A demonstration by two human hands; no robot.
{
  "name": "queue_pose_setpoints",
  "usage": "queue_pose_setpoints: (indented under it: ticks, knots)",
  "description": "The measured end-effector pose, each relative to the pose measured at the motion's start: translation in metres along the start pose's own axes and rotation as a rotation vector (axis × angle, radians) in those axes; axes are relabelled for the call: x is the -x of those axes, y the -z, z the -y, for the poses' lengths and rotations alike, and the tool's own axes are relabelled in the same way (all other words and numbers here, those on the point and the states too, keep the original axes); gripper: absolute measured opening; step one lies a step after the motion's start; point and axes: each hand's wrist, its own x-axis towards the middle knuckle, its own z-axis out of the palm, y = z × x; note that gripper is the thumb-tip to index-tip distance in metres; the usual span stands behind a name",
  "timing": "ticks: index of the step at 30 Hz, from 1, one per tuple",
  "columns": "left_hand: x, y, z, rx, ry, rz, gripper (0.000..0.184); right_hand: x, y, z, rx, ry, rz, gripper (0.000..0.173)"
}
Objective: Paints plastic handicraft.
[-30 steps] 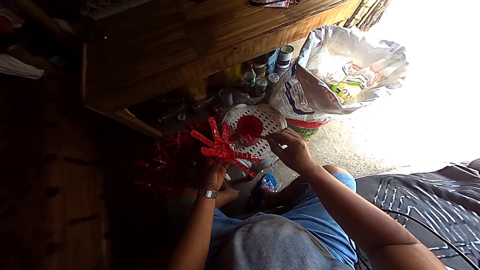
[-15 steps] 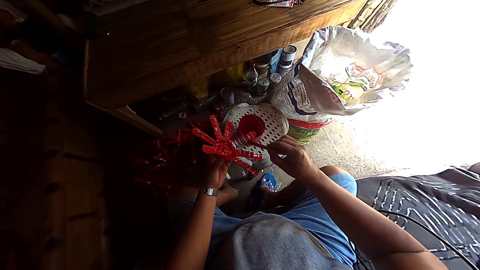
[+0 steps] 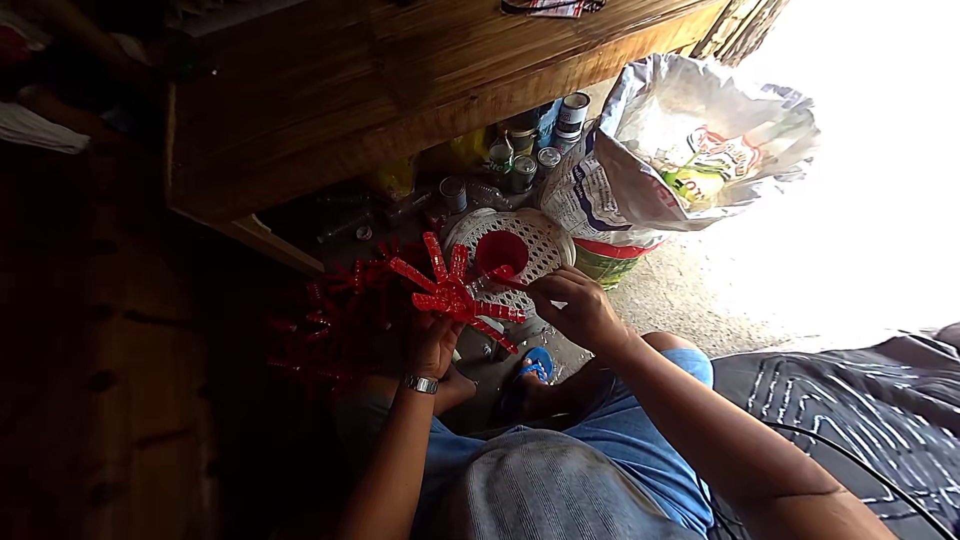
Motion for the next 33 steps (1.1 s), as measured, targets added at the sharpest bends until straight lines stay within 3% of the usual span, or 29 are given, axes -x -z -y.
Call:
queue_pose_setpoints:
  ticks: [33]
  knots:
    - [-0.005, -0.008, 0.001, -0.019, 0.006, -0.02, 0.06, 0.003, -0.001, 0.001, 0.018, 0.002, 0.016, 0.016]
